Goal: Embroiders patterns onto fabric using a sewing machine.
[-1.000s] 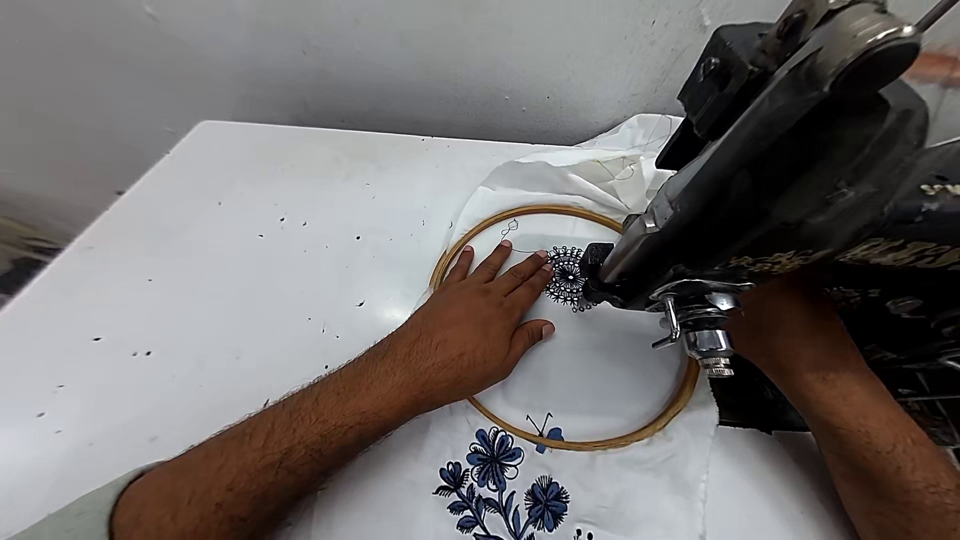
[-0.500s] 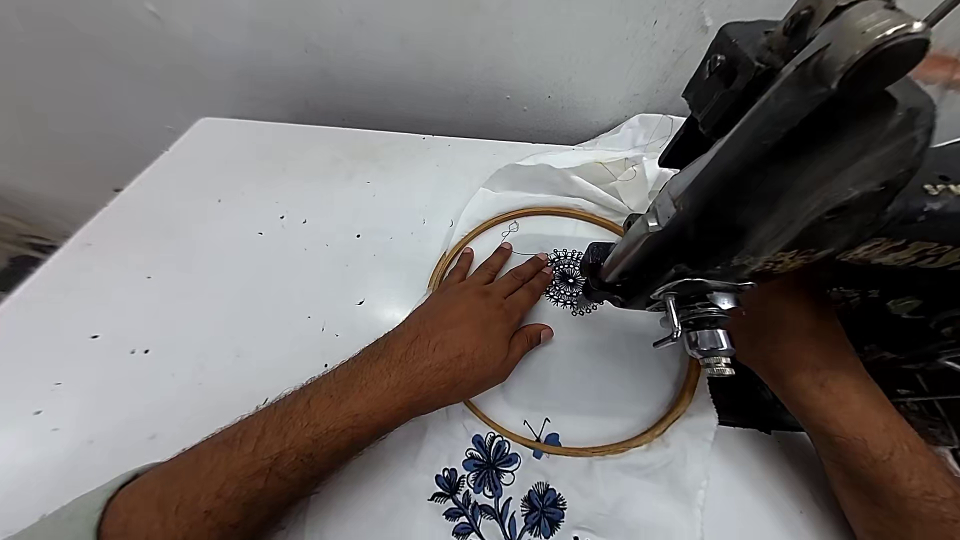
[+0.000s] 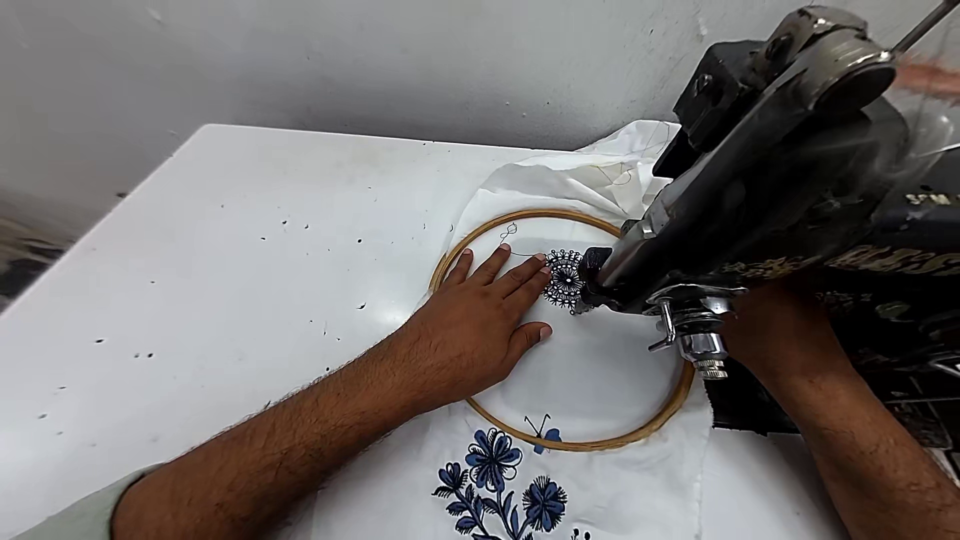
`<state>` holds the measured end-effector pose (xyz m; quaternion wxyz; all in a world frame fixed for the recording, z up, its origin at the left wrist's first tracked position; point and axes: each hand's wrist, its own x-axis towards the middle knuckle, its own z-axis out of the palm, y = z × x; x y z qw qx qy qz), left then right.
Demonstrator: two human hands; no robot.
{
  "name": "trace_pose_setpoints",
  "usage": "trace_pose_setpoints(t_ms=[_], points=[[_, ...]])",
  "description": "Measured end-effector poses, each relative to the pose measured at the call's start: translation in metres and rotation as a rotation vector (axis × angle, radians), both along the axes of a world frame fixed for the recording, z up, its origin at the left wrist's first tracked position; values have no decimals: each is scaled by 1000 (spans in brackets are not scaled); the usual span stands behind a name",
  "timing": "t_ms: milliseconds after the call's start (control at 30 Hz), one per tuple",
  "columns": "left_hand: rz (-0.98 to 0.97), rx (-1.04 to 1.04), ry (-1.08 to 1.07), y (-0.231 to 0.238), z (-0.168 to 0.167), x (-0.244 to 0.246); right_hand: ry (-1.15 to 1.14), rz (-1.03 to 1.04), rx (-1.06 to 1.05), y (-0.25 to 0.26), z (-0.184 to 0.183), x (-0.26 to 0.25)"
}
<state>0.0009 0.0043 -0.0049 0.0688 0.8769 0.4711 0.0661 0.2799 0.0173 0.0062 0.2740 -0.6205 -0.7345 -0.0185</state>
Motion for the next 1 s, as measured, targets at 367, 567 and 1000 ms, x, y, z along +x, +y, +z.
trace_pose_setpoints(t_ms=[367,567,1000], points=[[-6,-1,7,-2,2,2,-65,-38,-99,1,4,3],[22,-19,78,-6,6,-2,-38,-45,-89,-3,6,0],[13,-7,89,-6,4,-3,-17,-10,-60,-3,2,-1]])
